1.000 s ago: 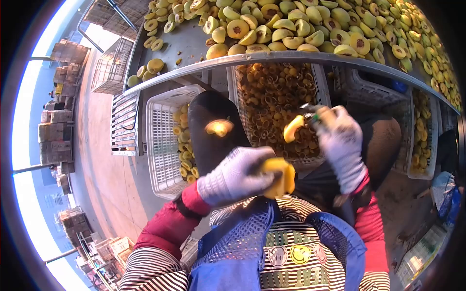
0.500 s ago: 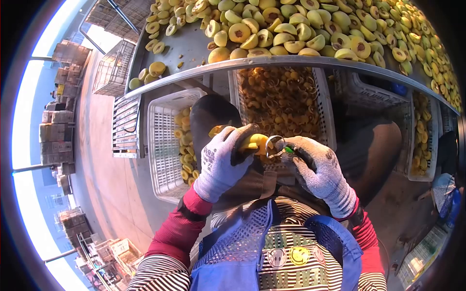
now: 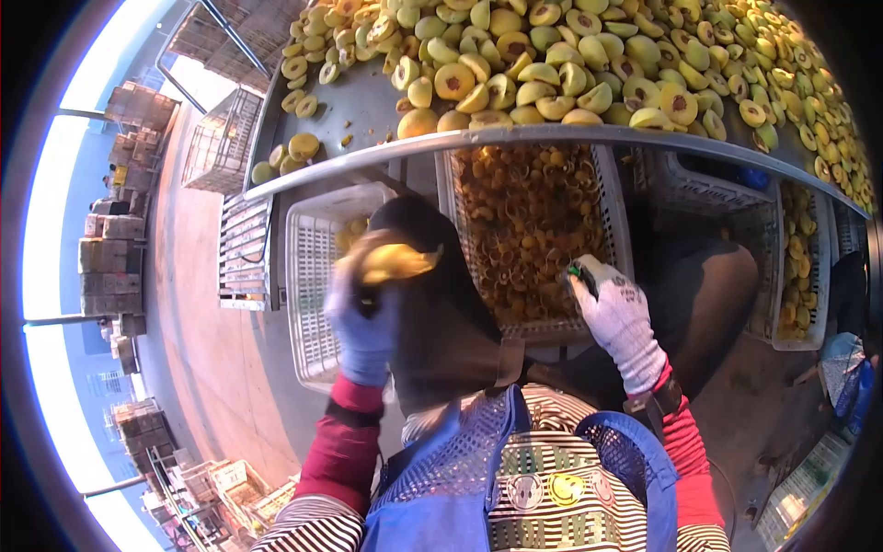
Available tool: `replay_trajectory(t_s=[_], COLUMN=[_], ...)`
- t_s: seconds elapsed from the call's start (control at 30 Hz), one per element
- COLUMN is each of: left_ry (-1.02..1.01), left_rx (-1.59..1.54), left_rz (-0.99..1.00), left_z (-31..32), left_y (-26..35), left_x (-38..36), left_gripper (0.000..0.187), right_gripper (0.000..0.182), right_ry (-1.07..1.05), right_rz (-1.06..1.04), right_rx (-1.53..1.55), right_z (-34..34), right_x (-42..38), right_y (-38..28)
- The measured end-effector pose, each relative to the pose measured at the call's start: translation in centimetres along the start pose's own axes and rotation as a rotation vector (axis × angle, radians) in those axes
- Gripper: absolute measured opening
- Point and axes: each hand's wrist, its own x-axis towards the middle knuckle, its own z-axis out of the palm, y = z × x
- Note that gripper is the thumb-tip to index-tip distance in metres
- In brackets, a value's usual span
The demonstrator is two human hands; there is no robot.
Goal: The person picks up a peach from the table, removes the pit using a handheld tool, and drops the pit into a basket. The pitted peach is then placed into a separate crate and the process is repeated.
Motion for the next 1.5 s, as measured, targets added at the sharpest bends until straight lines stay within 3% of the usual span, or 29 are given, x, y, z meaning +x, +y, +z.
replay_trajectory(t_s=[0.03, 0.1, 0.13, 0.23, 0.27, 0.33, 0.4, 0.47, 0.57, 0.63, 0.7, 0.77, 0.8, 0.83, 0.87, 0.9, 0.97, 1.03, 1.1, 1.13, 1.17, 1.23, 1.3, 1.37, 1.43, 1.47, 1.5], left_ry=[0.123, -0.122, -0.111, -0.166, -0.229, -0.372, -0.429, -0.703, -0.958, -0.898, -0.656, -0.489, -0.434, -0.378, -0.394, -0.393, -0.458, -0.719, -0.866, -0.956, -0.958, -1.007, -0.993, -0.780, -0.597, -0.632, -0.537], left_rx=[-0.026, 0.855, 0.854, 0.354, 0.235, 0.430, 0.708, 0.859, 0.654, 0.660, 0.596, 0.099, 0.124, 0.147, 0.409, 0.406, 0.587, 0.858, 0.720, 0.793, 0.796, 0.797, 0.822, 0.649, -0.076, 0.034, -0.663], left_rz=[-0.135, -0.173, -0.156, -0.223, -0.126, -0.227, -0.135, -0.167, 0.014, 0.035, -0.083, -0.210, -0.246, -0.282, -0.097, -0.101, -0.172, -0.120, -0.039, -0.081, -0.076, 0.086, -0.017, 0.052, -0.098, -0.123, -0.344], left_z=[-0.9, -4.1, -3.6, -0.8, 0.7, 4.0, 7.8, 11.3, 11.6, 11.2, 10.6, 10.3, 9.8, 9.1, 8.9, 9.2, 9.9, 11.2, 11.9, 11.9, 11.6, 10.9, 10.3, 9.5, 9.3, 9.2, 8.7], left_y=[-3.1, -9.0, -8.7, -2.9, -2.4, -2.5, -4.8, -8.7, -12.9, -13.2, -14.6, -18.0, -16.2, -14.3, -12.7, -11.5, -10.0, -11.0, -13.6, -13.0, -13.6, -15.4, -13.6, -14.6, -13.3, -11.5, -5.7], left_x=[-0.2, -0.8, 0.5, 5.2, 7.6, 13.3, 18.0, 21.1, 24.7, 23.9, 23.0, 21.5, 20.6, 19.6, 18.8, 18.9, 19.6, 21.2, 23.8, 24.9, 25.5, 26.9, 26.5, 25.2, 22.1, 21.9, 18.1], left_gripper=[0.046, 0.042, 0.042, 0.041, 0.042, 0.048, 0.053, 0.059, 0.060, 0.061, 0.065, 0.051, 0.049, 0.047, 0.049, 0.049, 0.049, 0.067, 0.072, 0.072, 0.072, 0.071, 0.071, 0.068, 0.059, 0.061, 0.067], right_gripper=[0.026, 0.028, 0.028, 0.033, 0.033, 0.041, 0.043, 0.046, 0.047, 0.046, 0.046, 0.044, 0.042, 0.042, 0.043, 0.044, 0.045, 0.046, 0.044, 0.043, 0.043, 0.039, 0.037, 0.035, 0.028, 0.028, 0.024], right_ry=[0.020, -0.064, -0.060, -0.136, -0.142, -0.129, -0.067, 0.011, -0.034, 0.001, 0.037, 0.085, 0.026, 0.029, -0.016, -0.064, -0.064, -0.057, 0.014, -0.071, -0.067, -0.194, -0.184, -0.180, -0.156, -0.157, -0.189], right_rz=[-0.006, 0.025, 0.032, 0.117, 0.112, 0.103, 0.096, 0.082, 0.164, 0.191, 0.210, 0.316, 0.406, 0.410, 0.493, 0.574, 0.537, 0.494, 0.232, 0.361, 0.362, 0.568, 0.590, 0.614, 0.629, 0.638, 0.653], right_rx=[0.003, 0.293, 0.369, 0.445, 0.443, 0.500, 0.530, 0.533, 0.640, 0.703, 0.756, 1.138, 1.338, 1.337, 1.350, 1.358, 1.333, 1.312, 1.178, 1.248, 1.253, 1.403, 1.367, 1.330, 1.311, 1.311, 1.326], right_z=[-0.7, -1.5, -1.3, -0.5, -0.1, 1.2, 1.1, 1.8, 2.5, 2.4, 2.3, 2.0, 0.8, 0.6, 0.4, 0.4, 0.7, 1.2, 1.6, 1.0, 0.8, 0.6, -0.1, -0.2, 0.1, -0.4, -1.6], right_x=[0.2, 0.0, -0.1, 0.2, 0.3, 0.6, 0.8, 0.7, 0.9, 1.4, 1.7, 1.9, 2.1, 2.1, 2.1, 2.0, 1.8, 1.9, 2.1, 2.3, 2.4, 2.5, 2.9, 2.9, 2.6, 2.7, 2.9], right_y=[-0.3, -1.1, -1.2, -1.8, -1.5, -0.7, -0.6, 0.4, 1.2, 1.3, 1.4, 1.5, 0.8, 0.6, 0.5, 0.4, 0.3, 0.1, -0.1, -0.4, -0.3, 0.3, -0.2, -0.1, 0.2, 0.0, -0.6])
